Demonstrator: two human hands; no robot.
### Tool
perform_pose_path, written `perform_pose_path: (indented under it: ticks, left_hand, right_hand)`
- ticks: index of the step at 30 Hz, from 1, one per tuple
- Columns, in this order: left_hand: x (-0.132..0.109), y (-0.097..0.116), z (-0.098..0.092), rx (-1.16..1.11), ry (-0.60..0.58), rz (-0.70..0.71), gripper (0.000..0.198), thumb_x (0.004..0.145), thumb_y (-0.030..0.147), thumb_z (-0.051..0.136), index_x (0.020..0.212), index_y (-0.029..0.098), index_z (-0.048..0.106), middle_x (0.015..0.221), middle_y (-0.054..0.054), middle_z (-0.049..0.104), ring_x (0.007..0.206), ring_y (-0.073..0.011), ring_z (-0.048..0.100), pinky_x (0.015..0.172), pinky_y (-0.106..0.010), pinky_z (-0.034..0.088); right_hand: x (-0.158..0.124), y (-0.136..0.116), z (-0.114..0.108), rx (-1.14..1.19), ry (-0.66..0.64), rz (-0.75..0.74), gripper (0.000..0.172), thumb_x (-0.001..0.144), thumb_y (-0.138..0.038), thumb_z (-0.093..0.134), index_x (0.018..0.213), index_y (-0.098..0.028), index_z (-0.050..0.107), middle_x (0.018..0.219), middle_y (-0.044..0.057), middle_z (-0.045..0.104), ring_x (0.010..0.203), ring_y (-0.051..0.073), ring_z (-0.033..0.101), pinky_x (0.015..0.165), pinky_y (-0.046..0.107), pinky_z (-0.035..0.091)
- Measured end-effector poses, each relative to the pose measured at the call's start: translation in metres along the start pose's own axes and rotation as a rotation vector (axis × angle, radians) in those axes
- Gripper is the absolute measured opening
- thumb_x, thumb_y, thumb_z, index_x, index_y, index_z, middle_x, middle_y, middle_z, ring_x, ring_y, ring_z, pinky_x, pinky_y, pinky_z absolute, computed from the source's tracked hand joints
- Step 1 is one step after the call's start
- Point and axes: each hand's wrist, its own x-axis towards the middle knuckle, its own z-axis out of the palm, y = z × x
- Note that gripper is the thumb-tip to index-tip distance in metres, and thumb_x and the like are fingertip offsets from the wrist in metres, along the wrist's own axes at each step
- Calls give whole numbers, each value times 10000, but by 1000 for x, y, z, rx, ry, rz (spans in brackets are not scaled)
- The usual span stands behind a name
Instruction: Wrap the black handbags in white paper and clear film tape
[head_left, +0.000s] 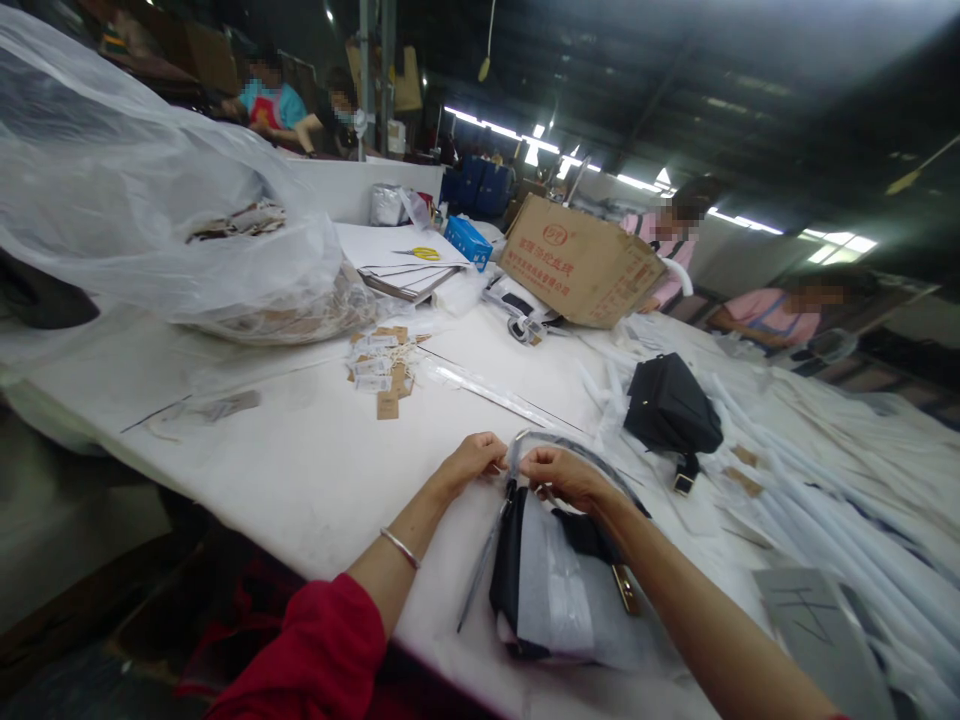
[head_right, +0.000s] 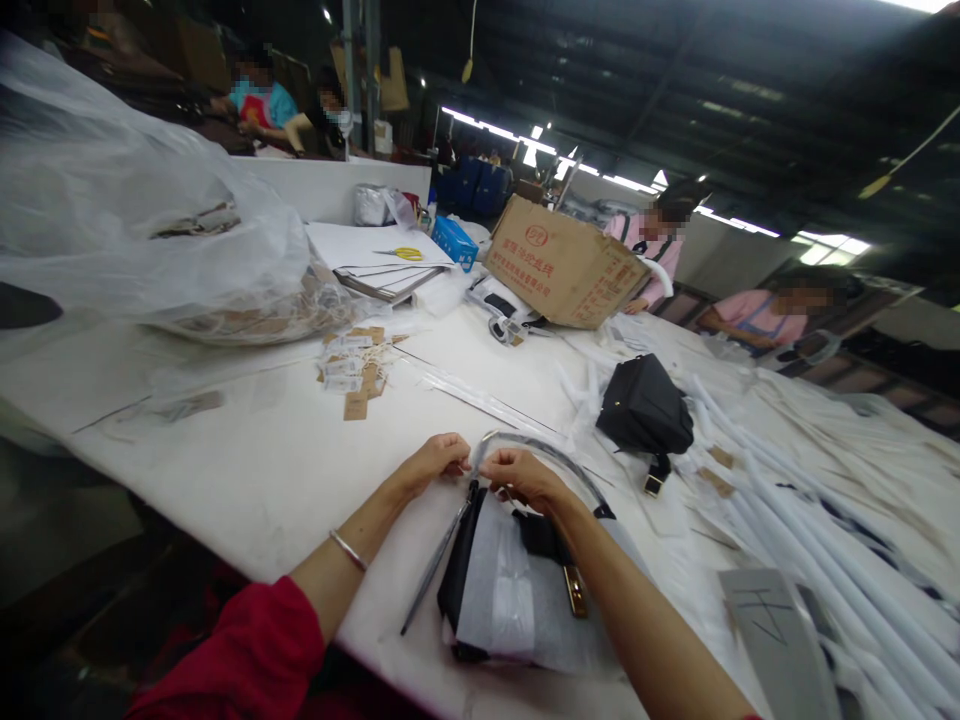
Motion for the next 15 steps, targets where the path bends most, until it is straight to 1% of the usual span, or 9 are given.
perform_pose_path:
  ticks: [2, 4, 6, 7, 9, 11, 12, 13, 15]
  left_hand:
    - [1, -1, 0, -24, 23, -17, 183, 712, 349, 558, 689, 172, 520, 607, 18, 590, 502, -75, 487, 501, -198, 354]
    - [3, -3, 1, -39, 55, -27, 191, 718, 357, 563, 681, 178, 508, 563, 37, 547, 468, -72, 460, 463, -193, 326]
    - [4, -4, 0, -46, 96, -29, 187, 716, 350, 573, 678, 178, 512, 549, 46, 527, 457, -68, 450, 439, -187, 308]
    - [5, -5, 0, -49, 117, -31, 183, 716, 345, 578, 676, 177, 516, 541, 49, 519, 449, -65, 440, 429, -184, 296]
    - [7, -6, 0, -54, 154, -39, 176, 715, 337, 584, 678, 175, 528, 510, 56, 501, 422, -58, 405, 412, -181, 266]
    - [8, -6, -1, -63, 177, -52, 175, 715, 339, 590, 686, 173, 544, 472, 64, 475, 398, -55, 371, 404, -180, 243]
    - [8, -6, -2, -68, 183, -60, 180, 714, 345, 595, 691, 171, 554, 458, 67, 464, 391, -55, 359, 401, -181, 235]
    - [8, -5, -2, -73, 186, -67, 193, 713, 357, 601, 696, 169, 563, 449, 68, 455, 385, -55, 350, 399, -184, 227]
    - [9, -5, -4, -79, 187, -79, 233, 706, 393, 620, 705, 163, 581, 439, 71, 439, 375, -55, 330, 394, -191, 212]
  right_hand:
    - [0, 6, 3, 232, -19, -7, 342, 671, -459, 805, 781, -177, 646, 775, 5, 690, 617, 105, 602, 590, 226, 497]
    - [-2, 7, 6, 396, -45, -28, 301, 692, -403, 801, 847, -178, 674, 916, 35, 725, 763, 138, 670, 755, 271, 544]
    - [-6, 7, 8, 475, -86, -61, 269, 696, -308, 797, 900, -168, 689, 995, 62, 735, 919, 175, 693, 922, 314, 518]
    - [-7, 6, 9, 492, -115, -82, 287, 691, -263, 793, 940, -163, 693, 1044, 76, 732, 999, 191, 686, 985, 328, 490]
    - [-9, 5, 13, 505, -156, -132, 384, 670, -201, 797, 1035, -159, 685, 1158, 93, 706, 1106, 206, 656, 1044, 333, 453]
    - [-7, 6, 16, 488, -142, -160, 428, 657, -206, 819, 1059, -163, 677, 1174, 93, 702, 1095, 202, 664, 1017, 320, 477]
    - [-5, 7, 18, 463, -106, -156, 399, 663, -249, 829, 1022, -161, 679, 1105, 88, 725, 1024, 193, 692, 959, 310, 514]
    - [-2, 7, 19, 422, -56, -144, 361, 672, -310, 832, 962, -159, 680, 989, 77, 748, 912, 179, 717, 875, 296, 550]
    - [5, 6, 21, 291, 46, -132, 337, 691, -420, 811, 842, -157, 667, 752, 38, 733, 665, 137, 696, 678, 253, 569]
